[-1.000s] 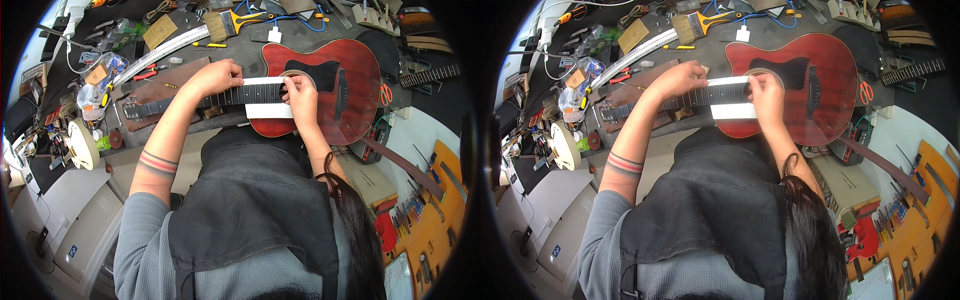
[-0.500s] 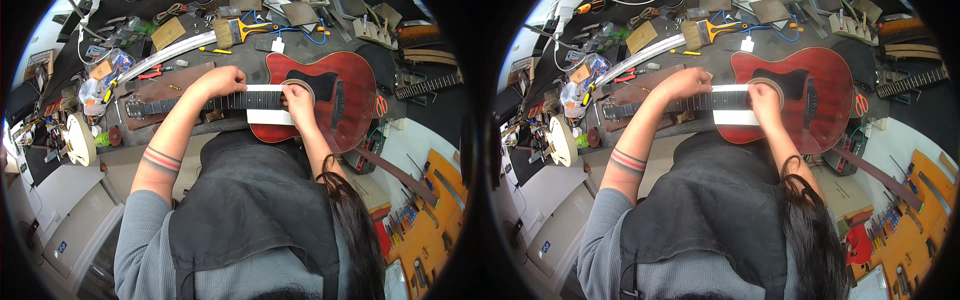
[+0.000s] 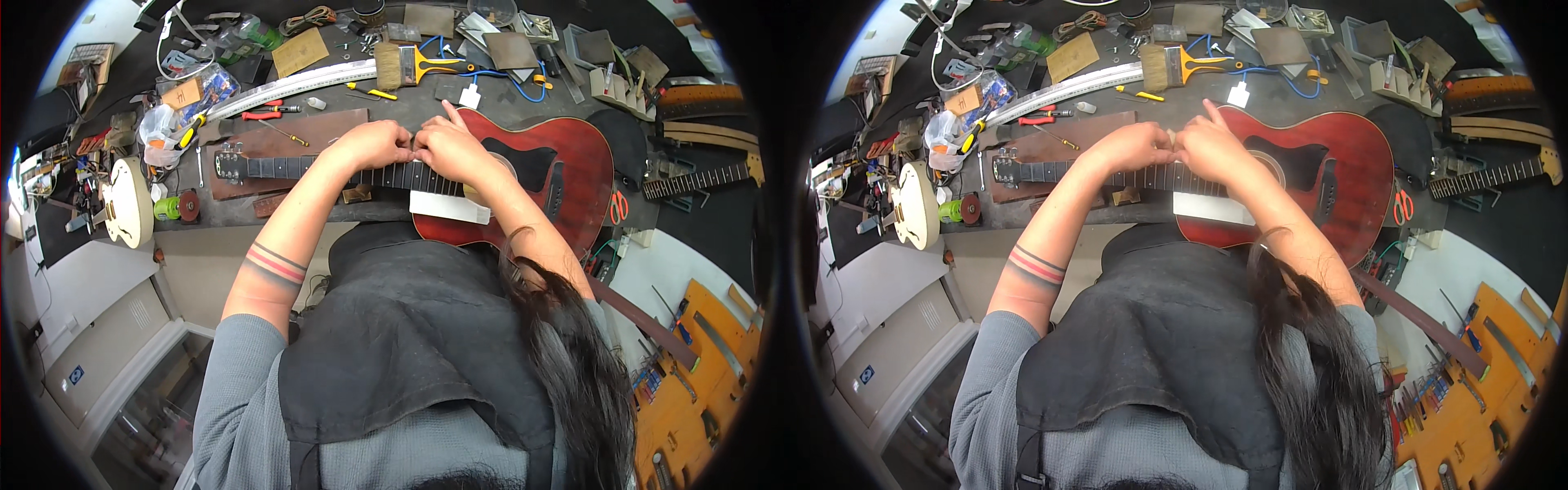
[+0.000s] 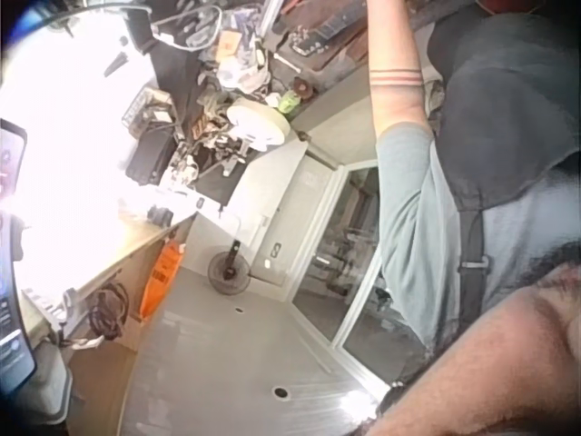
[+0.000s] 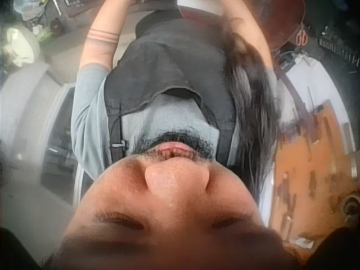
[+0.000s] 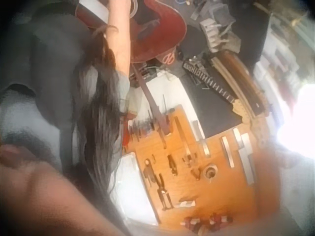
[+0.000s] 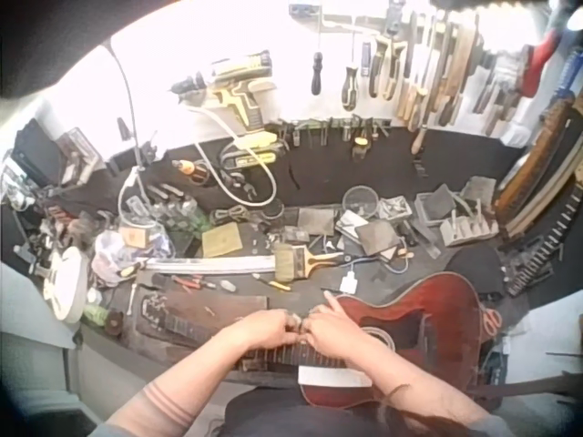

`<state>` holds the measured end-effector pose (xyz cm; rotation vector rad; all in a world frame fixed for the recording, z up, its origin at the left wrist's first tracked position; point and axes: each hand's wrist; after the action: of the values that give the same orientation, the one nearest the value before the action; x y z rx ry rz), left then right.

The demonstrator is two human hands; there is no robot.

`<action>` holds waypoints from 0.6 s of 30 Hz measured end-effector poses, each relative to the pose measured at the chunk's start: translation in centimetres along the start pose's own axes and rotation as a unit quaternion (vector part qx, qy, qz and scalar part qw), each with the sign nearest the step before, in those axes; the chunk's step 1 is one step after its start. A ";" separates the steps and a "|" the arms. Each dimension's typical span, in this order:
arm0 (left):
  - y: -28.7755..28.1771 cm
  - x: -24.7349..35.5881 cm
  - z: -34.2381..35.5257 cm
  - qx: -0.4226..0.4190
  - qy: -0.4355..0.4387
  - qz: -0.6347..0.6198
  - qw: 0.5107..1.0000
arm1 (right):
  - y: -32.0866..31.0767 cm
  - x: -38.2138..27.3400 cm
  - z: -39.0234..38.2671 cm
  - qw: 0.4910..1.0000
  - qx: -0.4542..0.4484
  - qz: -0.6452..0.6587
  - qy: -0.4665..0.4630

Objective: The person sands the guitar fretboard using a sanding block and masking tape to protect the strings. They then brush the fretboard with a small brush to remove dust and apply fresh masking tape to the fretboard.

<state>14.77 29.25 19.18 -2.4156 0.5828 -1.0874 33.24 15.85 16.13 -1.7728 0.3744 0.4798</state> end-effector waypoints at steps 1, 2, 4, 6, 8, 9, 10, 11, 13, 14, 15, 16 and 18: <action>-0.3 -0.1 -0.1 -0.011 -0.015 -0.002 1.000 | -0.1 0.2 0.2 1.000 -0.016 0.004 0.005; -0.4 -0.2 -0.3 -0.023 -0.030 -0.005 0.999 | -0.2 0.2 0.3 0.999 -0.033 0.007 0.010; -0.2 -0.4 -0.8 -0.002 -0.026 -0.010 1.000 | -0.5 0.3 0.4 0.999 -0.050 0.010 0.011; -0.1 -0.6 -1.2 0.016 -0.012 -0.020 1.000 | -0.6 0.3 0.5 0.998 -0.056 0.013 0.010; 0.0 -0.9 -1.3 0.033 0.011 -0.035 0.999 | -0.6 0.4 0.7 0.999 -0.051 0.016 0.006; 0.1 -1.2 -1.3 0.032 0.014 -0.041 0.999 | -0.5 0.5 0.8 0.999 -0.044 0.019 0.002; 0.1 -1.4 -1.3 0.032 0.017 -0.047 0.998 | -0.3 0.5 1.0 0.999 -0.037 0.022 -0.002; 0.1 -1.5 -1.3 0.030 0.020 -0.053 0.998 | -0.3 0.5 1.2 0.999 -0.030 0.025 -0.004; 0.3 -1.4 -1.1 0.036 0.014 -0.066 0.997 | -0.5 0.7 2.1 0.997 -0.057 0.043 -0.012; 0.3 -1.4 -1.1 0.039 0.010 -0.073 0.997 | -0.7 0.6 2.6 0.996 -0.071 0.052 -0.017; 0.4 -1.4 -1.1 0.045 0.011 -0.075 0.996 | -0.9 0.5 3.0 0.995 -0.088 0.050 -0.015; 0.6 -1.4 -1.1 0.051 0.012 -0.078 0.996 | -1.1 0.4 3.3 0.993 -0.105 0.047 -0.012; 0.8 -1.3 -1.4 0.066 0.014 -0.085 0.994 | -1.6 0.3 3.7 0.990 -0.133 0.044 -0.010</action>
<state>12.78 29.02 18.82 -2.3703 0.3081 -1.1917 33.87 19.81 16.53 -2.0138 0.3900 0.6338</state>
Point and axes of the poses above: each hand's wrist, its own z-axis towards the middle knuckle, its own y-axis out of the palm, x = y × z, and after that the axes turned 6 degrees about y, right-handed
